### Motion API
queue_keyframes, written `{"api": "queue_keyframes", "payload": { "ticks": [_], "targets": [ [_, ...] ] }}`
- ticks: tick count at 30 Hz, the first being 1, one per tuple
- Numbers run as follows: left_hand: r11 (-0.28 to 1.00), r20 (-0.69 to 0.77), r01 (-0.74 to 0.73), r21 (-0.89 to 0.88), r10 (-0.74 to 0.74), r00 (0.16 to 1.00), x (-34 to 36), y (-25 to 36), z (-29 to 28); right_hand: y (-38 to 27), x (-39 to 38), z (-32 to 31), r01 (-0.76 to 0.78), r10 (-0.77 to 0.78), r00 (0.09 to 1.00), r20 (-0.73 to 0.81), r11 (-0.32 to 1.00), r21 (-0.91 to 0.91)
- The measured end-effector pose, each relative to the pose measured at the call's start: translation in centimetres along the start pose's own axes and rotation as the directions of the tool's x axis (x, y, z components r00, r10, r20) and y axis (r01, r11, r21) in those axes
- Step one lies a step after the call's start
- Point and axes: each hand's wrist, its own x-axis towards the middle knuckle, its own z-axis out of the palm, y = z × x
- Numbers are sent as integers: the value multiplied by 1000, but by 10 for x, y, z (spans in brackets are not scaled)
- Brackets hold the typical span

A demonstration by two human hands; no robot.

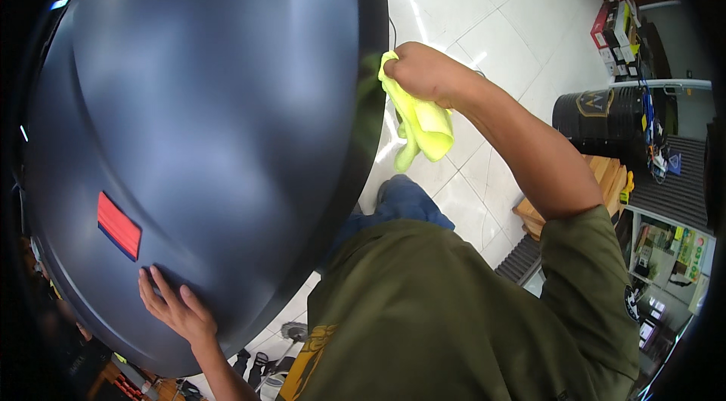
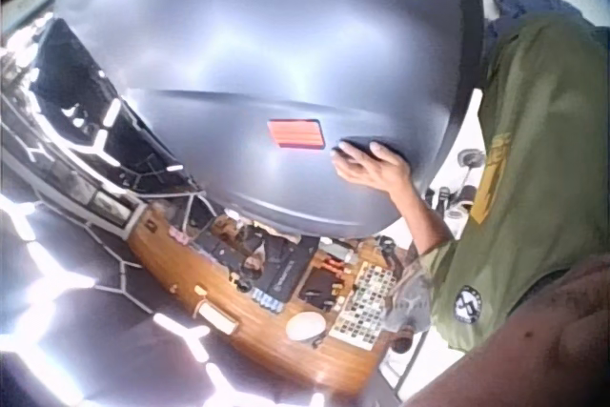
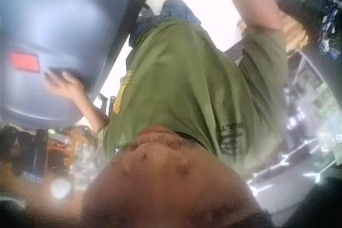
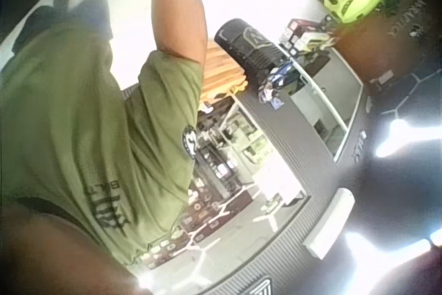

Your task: The person applies a matte vinyl wrap to a car hood, smoothing it with a squeegee and microfiber cloth. They use a heat gun to warm the material and a knife to trim excess wrap along the edges. The person repeatedly wipes and presses the surface to ensure adhesion and remove air bubbles.

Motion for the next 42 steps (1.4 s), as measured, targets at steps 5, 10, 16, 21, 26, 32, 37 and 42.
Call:
{"api": "queue_keyframes", "payload": {
  "ticks": [5, 10, 16, 21, 26, 32, 37, 42],
  "targets": [
    [999, 35, 17, 30, -18, 999, 3, 1, -2, -12, 44, -41, 119, -124, 991, -41, 985, -123],
    [994, 76, 101, 42, -104, 992, 5, 2, -3, -28, 101, -96, 213, -213, 977, 20, 959, -187],
    [945, 20, 275, 176, -283, 959, 6, 12, -2, -43, 166, -150, 316, -304, 949, 90, 919, -234],
    [879, -159, 446, 171, -422, 893, 63, 47, 8, -46, 199, -176, 442, -449, 893, 27, 864, -240],
    [864, -198, 475, 168, -443, 874, 96, 62, 17, -56, 221, -165, 580, -575, 800, 172, 668, -465],
    [877, -271, 478, -46, -471, 839, 144, 61, 13, -44, 185, -176, 470, -582, 813, 16, 640, -608],
    [722, -128, 690, -46, -690, 713, 97, 61, 2, -4, 183, -143, 638, -652, 755, 65, 708, -304],
    [498, -405, 775, -389, -848, 342, 25, 73, -24, 113, 166, -96, 58, -312, 913, 262, 736, 675]
  ]
}}
